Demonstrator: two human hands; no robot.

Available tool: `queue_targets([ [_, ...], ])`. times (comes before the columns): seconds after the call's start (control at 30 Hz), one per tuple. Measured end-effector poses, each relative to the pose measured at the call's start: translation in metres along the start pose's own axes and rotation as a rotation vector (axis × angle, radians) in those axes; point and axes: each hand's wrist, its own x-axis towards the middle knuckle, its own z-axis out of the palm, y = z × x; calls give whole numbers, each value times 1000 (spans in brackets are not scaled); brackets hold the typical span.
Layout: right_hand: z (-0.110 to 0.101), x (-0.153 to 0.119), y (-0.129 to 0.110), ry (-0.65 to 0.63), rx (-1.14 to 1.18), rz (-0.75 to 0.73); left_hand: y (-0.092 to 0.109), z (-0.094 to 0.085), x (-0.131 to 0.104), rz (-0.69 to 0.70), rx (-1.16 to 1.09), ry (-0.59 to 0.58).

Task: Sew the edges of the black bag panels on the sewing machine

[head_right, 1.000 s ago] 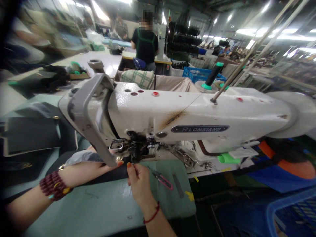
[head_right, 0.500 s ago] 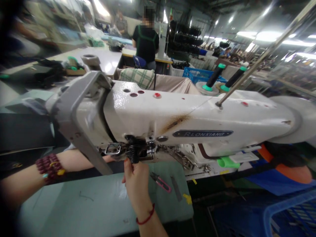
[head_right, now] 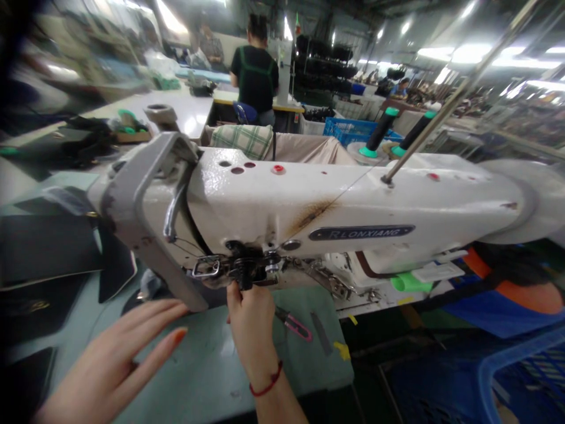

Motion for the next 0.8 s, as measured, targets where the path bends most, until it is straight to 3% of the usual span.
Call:
queue_targets([
  [0.07,-1,0,-1,-13,-3,-13,7,27,-23,-92,-338,-91],
  [0.13,-3,1,-3,-14,-4,-23,12,57,-24,-384,-825,-123],
  [0.23,-3,2,-4,-4,0,-14,14,89,0,-688,-1531,-21],
  [0.3,-2,2,-2,-12,18,-9,13,96,18,-787,-1687,61],
  [0.43,-1,-2,4,-39,130,-31,9,86,29,-882,-1380,88],
  [0.57,-2,-13,8,-79,252,-28,7,70,25,-746,-981,-17],
  [0.67,-2,-18,9,-100,298,-9,14,60,29,-675,-847,-53],
  [0.8,0,-16,11,-94,321,12,25,49,38,-717,-740,-121],
])
